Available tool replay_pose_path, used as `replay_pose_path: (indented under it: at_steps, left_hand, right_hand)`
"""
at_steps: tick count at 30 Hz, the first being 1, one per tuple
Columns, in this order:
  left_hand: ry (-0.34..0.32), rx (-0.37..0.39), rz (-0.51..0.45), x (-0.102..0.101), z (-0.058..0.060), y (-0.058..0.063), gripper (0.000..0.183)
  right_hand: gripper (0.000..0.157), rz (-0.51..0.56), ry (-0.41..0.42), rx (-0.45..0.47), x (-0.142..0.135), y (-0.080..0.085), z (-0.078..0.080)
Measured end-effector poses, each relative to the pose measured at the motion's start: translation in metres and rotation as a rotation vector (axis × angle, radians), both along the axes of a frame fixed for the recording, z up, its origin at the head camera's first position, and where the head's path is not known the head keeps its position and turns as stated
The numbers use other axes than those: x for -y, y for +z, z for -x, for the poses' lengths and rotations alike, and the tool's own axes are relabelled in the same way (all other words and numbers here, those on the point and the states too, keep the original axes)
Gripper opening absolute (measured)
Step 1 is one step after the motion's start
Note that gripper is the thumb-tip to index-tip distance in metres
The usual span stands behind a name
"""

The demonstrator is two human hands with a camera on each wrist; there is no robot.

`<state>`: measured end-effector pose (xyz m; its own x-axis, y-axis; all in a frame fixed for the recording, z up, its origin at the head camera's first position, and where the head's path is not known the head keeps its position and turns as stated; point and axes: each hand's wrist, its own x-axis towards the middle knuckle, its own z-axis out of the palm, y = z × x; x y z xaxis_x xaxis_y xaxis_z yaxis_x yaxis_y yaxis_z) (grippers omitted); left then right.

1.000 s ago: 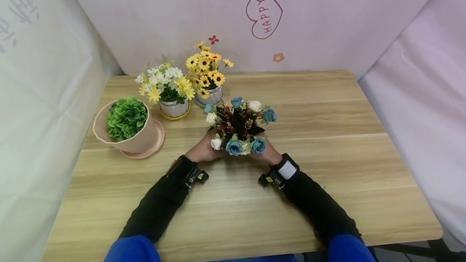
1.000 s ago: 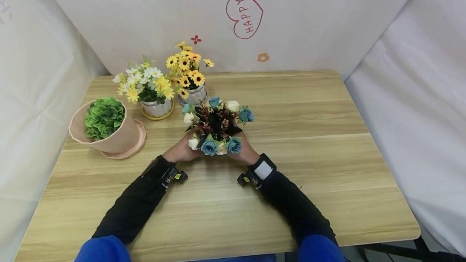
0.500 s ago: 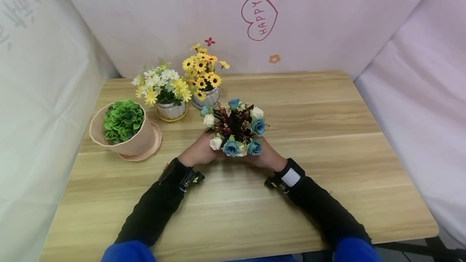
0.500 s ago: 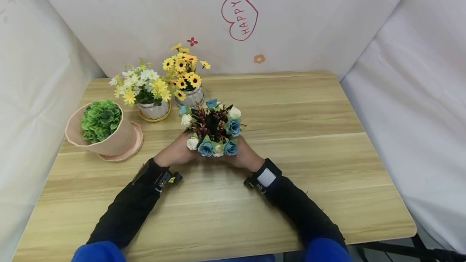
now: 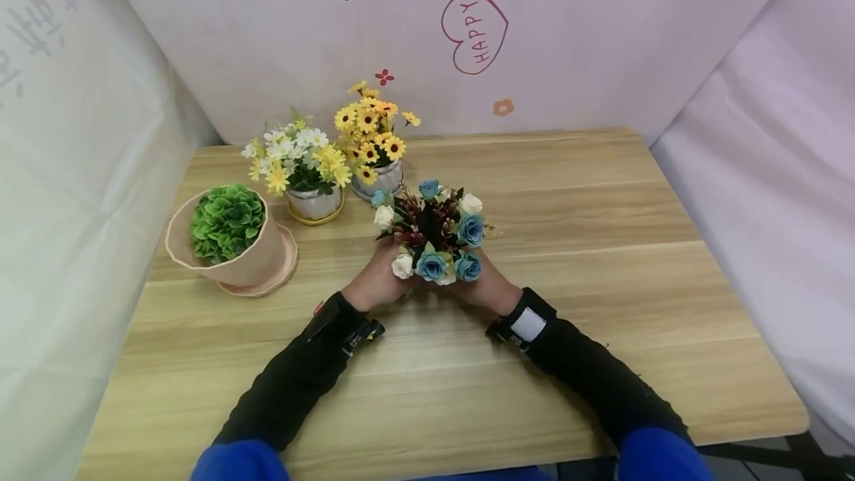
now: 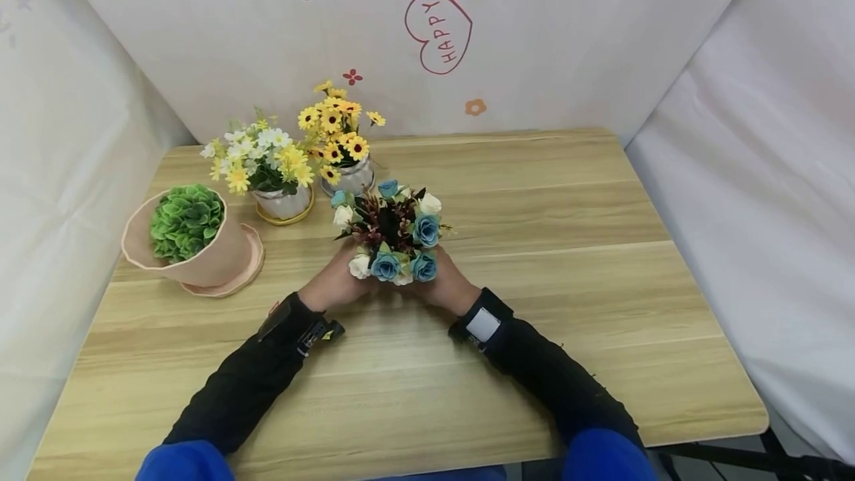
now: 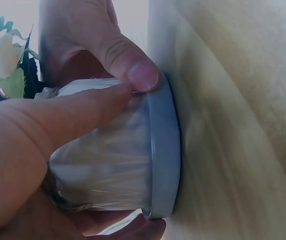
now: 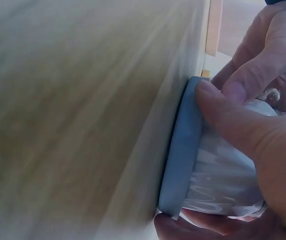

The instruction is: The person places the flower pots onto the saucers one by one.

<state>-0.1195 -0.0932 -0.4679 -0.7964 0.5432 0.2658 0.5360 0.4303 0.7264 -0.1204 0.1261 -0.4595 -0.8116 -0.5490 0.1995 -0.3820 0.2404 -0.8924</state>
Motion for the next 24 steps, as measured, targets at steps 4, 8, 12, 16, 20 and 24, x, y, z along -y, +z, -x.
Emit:
replay_pose_path:
  at_steps: [4,8,12,16,20,24]
  left_hand:
    - [-0.004,-0.045,-0.016,-0.003,0.003,-0.001,0.054]
    - [-0.004,-0.037,-0.012,-0.007,0.009,0.0,0.054]
    - [0.003,0.001,-0.021,-0.013,0.018,0.0,0.056]
    - [0.046,0.128,-0.015,-0.017,0.024,0.001,0.064]
    - [0.078,0.241,0.021,-0.023,0.033,0.005,0.072]
    - [0.084,0.305,0.074,-0.028,0.047,0.007,0.08]
  right_hand:
    - [0.087,-0.022,-0.006,-0.001,-0.007,-0.012,0.008]
    - [0.09,0.012,-0.005,0.043,-0.013,-0.016,0.015]
    - [0.09,0.057,0.016,0.03,-0.017,-0.016,0.023]
    - [0.093,0.059,0.004,0.004,-0.02,-0.016,0.03]
    - [0.095,0.055,-0.013,0.005,-0.024,-0.014,0.039]
    - [0.096,0.04,-0.031,-0.015,-0.028,-0.014,0.049]
